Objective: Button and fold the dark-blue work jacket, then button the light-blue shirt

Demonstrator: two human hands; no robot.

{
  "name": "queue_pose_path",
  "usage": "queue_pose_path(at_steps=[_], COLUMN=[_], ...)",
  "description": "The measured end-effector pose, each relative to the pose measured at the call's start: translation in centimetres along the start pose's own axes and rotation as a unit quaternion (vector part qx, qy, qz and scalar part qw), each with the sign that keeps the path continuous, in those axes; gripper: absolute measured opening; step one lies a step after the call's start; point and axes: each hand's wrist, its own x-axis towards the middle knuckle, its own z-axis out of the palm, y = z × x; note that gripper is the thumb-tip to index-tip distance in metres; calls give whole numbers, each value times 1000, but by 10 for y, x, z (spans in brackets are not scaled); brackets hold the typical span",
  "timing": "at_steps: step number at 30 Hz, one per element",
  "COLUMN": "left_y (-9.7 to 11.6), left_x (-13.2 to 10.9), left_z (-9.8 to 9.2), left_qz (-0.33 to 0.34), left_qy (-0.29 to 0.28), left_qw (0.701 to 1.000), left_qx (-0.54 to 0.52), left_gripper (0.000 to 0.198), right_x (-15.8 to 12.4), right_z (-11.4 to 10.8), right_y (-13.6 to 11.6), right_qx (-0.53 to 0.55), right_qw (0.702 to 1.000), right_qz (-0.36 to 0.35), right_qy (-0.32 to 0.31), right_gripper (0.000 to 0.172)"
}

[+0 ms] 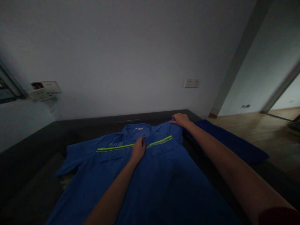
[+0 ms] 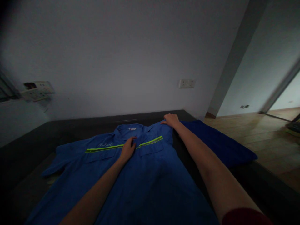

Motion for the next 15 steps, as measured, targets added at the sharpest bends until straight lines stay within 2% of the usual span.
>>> queue_pose_path(at_steps=[3, 5, 8, 12, 15], left_y=[0, -1, -2, -2, -1], left_x=[0, 0, 0, 0, 0], left_z=[0, 0, 0, 0, 0], left_qz=[8, 12, 11, 4, -2], left_qy=[2, 2, -3, -9, -11], left_qw=[1000, 1000, 1000, 1000, 1000], left_qx=[-7, -7, -2, -1, 1], left_gripper=[37, 36, 35, 35, 35], right_x=[11, 15, 9, -13, -21], right_z=[-16, -24, -29, -22, -15], right_y=[5, 15, 35, 56, 67], right_qx=[-32, 28, 140, 252, 270], right_qw=[998, 989, 947, 915, 909], right_qz=[10, -2, -44, -19, 2], right_qy=[-51, -147, -284, -316, -316], right_gripper=[58, 55, 42, 43, 32])
